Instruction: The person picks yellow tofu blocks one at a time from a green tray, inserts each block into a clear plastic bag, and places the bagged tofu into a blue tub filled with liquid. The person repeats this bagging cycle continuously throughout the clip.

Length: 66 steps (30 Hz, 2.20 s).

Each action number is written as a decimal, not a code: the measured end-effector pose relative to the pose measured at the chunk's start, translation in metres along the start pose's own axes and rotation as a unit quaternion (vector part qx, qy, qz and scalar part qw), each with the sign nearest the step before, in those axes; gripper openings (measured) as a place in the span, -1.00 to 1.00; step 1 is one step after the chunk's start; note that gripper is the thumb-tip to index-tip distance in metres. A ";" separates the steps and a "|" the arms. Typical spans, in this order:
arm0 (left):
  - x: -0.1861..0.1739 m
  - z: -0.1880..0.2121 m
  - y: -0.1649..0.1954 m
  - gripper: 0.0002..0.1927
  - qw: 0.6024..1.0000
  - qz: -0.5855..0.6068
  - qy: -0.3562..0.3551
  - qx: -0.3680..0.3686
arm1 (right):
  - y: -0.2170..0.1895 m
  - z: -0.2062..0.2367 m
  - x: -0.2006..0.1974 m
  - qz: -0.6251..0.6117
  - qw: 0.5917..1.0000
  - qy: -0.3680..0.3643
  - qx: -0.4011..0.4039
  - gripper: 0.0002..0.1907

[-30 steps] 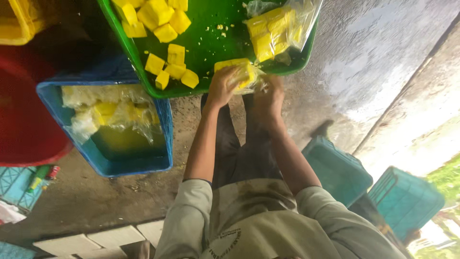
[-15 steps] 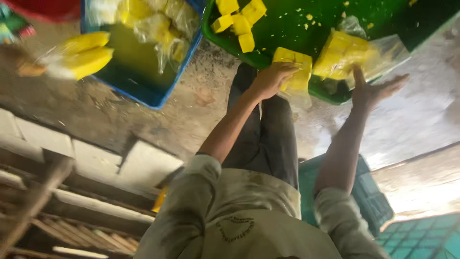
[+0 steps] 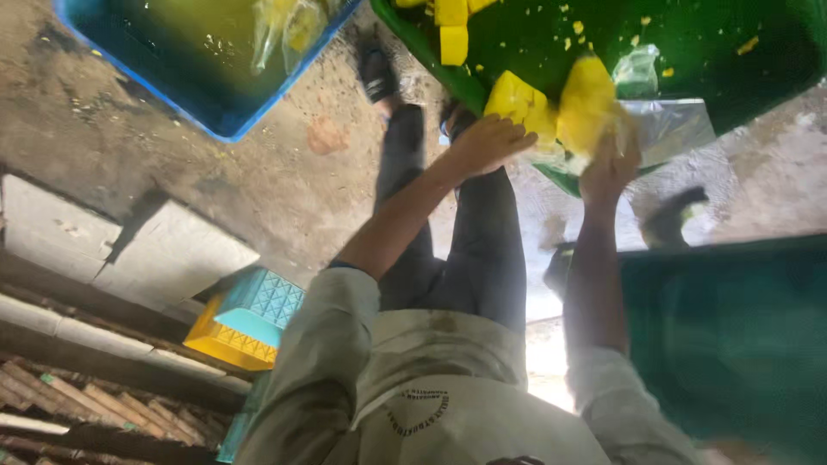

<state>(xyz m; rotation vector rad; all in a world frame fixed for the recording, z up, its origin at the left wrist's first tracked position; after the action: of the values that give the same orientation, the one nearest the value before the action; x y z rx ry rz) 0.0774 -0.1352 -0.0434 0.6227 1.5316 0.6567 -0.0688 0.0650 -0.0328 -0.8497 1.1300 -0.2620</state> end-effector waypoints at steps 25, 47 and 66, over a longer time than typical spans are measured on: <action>-0.300 0.220 -0.358 -0.36 0.820 0.027 0.335 -0.463 | -0.438 0.038 0.266 -0.142 0.965 -0.212 0.065 -0.62; -0.245 0.262 -0.420 -0.40 0.724 0.372 0.271 -0.514 | -0.398 -0.122 0.591 -0.254 0.931 -0.208 0.161 -0.67; -0.262 0.273 -0.459 0.32 0.508 0.460 0.598 -0.415 | -0.440 -0.112 0.665 0.254 0.724 -0.436 -0.471 0.05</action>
<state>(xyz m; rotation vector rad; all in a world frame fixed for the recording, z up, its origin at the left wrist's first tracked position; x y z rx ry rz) 0.3645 -0.6297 -0.2084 0.0435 1.5853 2.9395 0.2204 -0.6690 -0.1938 -1.2816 0.4655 1.1901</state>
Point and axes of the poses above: each hand's wrist, its own z-axis away from the middle knuckle, its own x-axis out of the palm, y = z × x, the point moved 3 cm from there along -z, towards the middle knuckle, and after that the axes turned 4 degrees about y, right-handed, at the moved point
